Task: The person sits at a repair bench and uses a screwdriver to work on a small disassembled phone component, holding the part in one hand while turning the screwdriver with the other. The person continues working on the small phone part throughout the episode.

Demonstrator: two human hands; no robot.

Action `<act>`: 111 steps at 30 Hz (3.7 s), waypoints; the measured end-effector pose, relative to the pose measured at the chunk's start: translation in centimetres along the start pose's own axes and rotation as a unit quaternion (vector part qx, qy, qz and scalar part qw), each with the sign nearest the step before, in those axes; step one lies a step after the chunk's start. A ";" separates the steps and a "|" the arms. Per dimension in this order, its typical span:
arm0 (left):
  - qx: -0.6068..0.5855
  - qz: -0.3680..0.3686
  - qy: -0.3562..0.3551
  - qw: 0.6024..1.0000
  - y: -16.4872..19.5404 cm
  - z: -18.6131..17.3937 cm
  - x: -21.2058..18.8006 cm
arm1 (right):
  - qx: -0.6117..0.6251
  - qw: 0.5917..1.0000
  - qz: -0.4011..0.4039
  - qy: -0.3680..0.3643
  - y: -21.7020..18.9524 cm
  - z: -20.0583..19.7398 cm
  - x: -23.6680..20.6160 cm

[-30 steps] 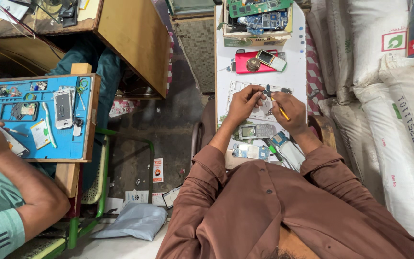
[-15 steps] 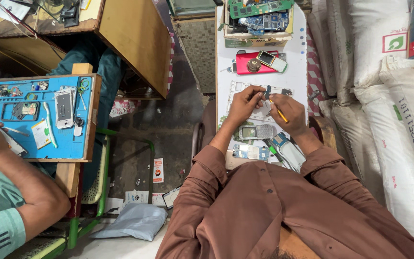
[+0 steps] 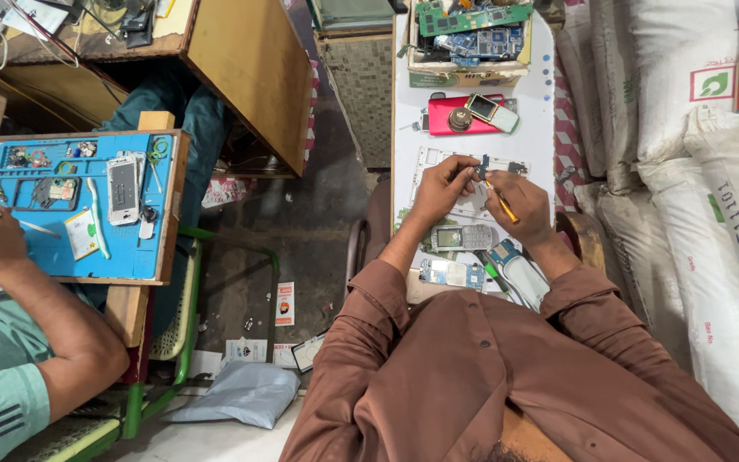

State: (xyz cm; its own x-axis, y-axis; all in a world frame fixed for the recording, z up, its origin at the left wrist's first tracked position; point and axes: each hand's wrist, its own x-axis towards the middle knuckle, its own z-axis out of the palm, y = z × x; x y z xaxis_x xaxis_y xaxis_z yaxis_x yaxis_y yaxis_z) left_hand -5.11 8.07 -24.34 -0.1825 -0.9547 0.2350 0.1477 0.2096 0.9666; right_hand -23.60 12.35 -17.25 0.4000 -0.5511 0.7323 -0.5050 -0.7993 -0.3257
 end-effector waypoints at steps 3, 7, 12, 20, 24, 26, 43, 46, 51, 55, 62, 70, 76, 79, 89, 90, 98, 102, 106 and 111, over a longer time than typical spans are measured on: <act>-0.009 0.002 0.000 1.000 0.0 0.0 0.0 | 0.009 1.000 0.024 -0.017 -0.1 0.0 0.0; -0.006 0.002 0.003 1.000 -0.1 0.1 0.0 | 0.013 1.000 0.010 -0.016 -0.2 -0.2 0.1; -0.004 -0.004 0.003 1.000 0.0 0.1 -0.1 | 0.005 1.000 0.001 -0.019 -0.2 -0.2 0.0; 0.002 -0.003 0.003 1.000 0.4 0.0 -0.1 | 0.025 0.999 0.031 0.000 -0.3 -0.1 0.1; 0.009 0.001 0.003 1.000 0.5 0.0 0.0 | 0.004 1.000 -0.011 0.001 0.0 -0.1 0.2; 0.003 -0.019 0.003 1.000 0.4 -0.1 0.2 | 0.011 0.999 0.023 0.022 0.0 0.0 0.0; 0.003 -0.017 0.007 1.000 0.5 -1.0 2.7 | 0.024 1.000 0.014 -0.004 1.8 0.5 2.5; -0.003 -0.013 0.007 1.000 0.4 -1.2 3.1 | 0.023 1.000 0.010 -0.003 2.2 0.9 2.5; 0.012 -0.004 0.008 1.000 0.3 -1.7 3.1 | 0.019 1.000 0.000 -0.025 2.0 1.3 2.8; 0.018 -0.012 0.008 1.000 0.5 -1.9 3.0 | 0.006 0.999 0.010 -0.044 1.5 1.4 3.1; 0.027 -0.021 0.011 0.999 1.3 -2.1 3.6 | -0.009 0.999 0.005 -0.031 1.7 1.6 3.7; 0.037 -0.017 0.020 0.999 1.2 -2.1 3.2 | -0.010 0.999 -0.002 -0.036 2.2 2.1 3.3; 0.046 -0.017 0.026 0.998 0.8 -1.7 3.6 | -0.016 0.999 0.000 -0.028 2.3 1.4 3.4; 0.044 -0.019 0.024 0.999 0.5 -1.3 3.7 | -0.017 0.999 0.007 -0.040 2.4 1.2 3.2; 0.028 -0.012 0.012 0.999 0.4 -0.9 2.9 | -0.016 0.999 0.001 -0.028 1.9 0.9 2.3; 0.023 -0.012 0.011 1.000 0.5 -0.9 2.9 | -0.022 0.999 -0.001 -0.030 1.9 0.8 2.3; 0.031 -0.027 0.015 0.999 0.8 -0.4 3.0 | -0.023 1.000 -0.003 -0.002 1.8 0.8 2.2; 0.027 -0.028 0.017 0.999 0.6 -0.4 3.0 | -0.039 0.999 -0.022 -0.008 1.8 0.6 2.1; 0.032 -0.034 0.017 0.999 0.4 -0.4 2.9 | -0.039 0.999 -0.030 -0.014 1.7 0.4 2.1; 0.027 -0.030 0.020 0.999 0.3 -0.2 2.9 | -0.048 0.998 -0.042 -0.002 1.5 0.3 2.2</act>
State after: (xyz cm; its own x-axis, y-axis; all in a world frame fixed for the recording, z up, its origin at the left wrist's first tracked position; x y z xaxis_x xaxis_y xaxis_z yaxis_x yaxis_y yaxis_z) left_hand -5.38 5.30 -23.34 -0.1506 -0.9733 0.1734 0.0850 0.1620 0.9831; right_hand -23.25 9.85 -16.30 0.4466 -0.4847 0.7521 -0.5401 -0.8162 -0.2053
